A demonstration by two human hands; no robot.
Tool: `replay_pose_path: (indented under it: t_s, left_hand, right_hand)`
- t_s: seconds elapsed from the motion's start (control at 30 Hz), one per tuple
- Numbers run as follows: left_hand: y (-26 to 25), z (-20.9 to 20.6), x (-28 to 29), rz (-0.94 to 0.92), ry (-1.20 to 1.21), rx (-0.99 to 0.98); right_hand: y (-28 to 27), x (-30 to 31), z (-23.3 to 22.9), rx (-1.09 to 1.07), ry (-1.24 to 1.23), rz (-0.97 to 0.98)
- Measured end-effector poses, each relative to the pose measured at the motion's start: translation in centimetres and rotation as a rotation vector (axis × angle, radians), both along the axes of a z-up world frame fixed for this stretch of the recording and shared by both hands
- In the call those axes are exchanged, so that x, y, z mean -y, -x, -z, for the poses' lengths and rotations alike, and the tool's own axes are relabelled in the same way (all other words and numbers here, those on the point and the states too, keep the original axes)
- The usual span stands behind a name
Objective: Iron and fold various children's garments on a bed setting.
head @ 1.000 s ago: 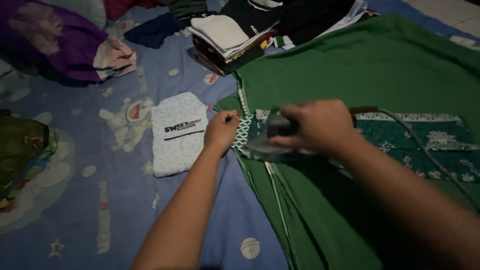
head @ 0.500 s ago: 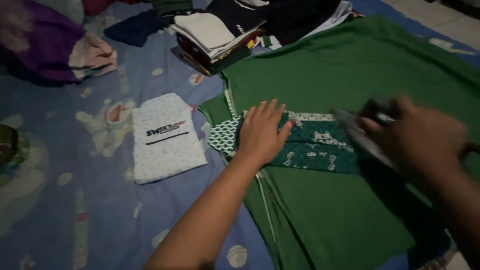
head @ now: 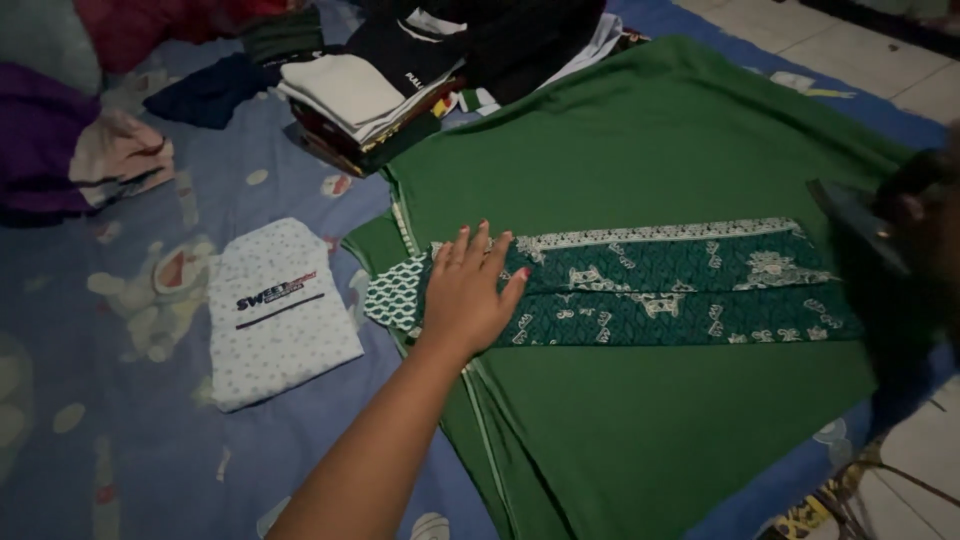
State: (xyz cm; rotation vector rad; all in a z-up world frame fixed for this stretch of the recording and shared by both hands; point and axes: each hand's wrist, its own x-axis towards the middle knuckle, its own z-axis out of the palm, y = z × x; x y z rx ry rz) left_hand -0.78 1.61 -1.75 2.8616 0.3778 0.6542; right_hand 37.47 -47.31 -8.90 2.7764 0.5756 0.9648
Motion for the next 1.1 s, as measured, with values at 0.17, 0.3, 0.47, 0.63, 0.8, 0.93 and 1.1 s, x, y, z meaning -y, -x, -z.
replay_pose_path:
  t_s: [0.17,0.3,0.47,0.63,0.8,0.93,1.1]
  left_hand:
    - [-0.9,0.1,0.3,0.022,-0.140,-0.021]
    - [-3.1,0.1,2.9,0.253,-0.121,-0.091]
    - [-5.7,-1.1,9.2,0.258,0.034,-0.167]
    - [-7.3,-0.9,12.9,0.154,0.004,-0.243]
    - [-7.2,-2.4,11.7,0.467,0.635,0.125]
    - [-5.9,-5.8,7.9,0.335,1.136,-0.031]
    - [-2.2,-10.5,4.4,0.449,2.061,0.093]
  right_hand:
    - [10.0,-9.4,-8.0,-0.204,-0.100,0.113]
    - [8.6,-10.9,-8.1,-0.921,-0.204,0.366]
    - [7.0,-9.4,-7.1,-0.994,-0.384,0.232]
    - [7.9,-7.6,-11.6,-0.944,-0.616,0.135]
    - [-3.3,-4.7,-9.6,-0.800,-0.429,-0.026]
    - [3.0,-12.1,-19.0,-0.682,-0.287,-0.131]
    - [29.1,-27.3,-31.8,-1.068,-0.606,-0.363]
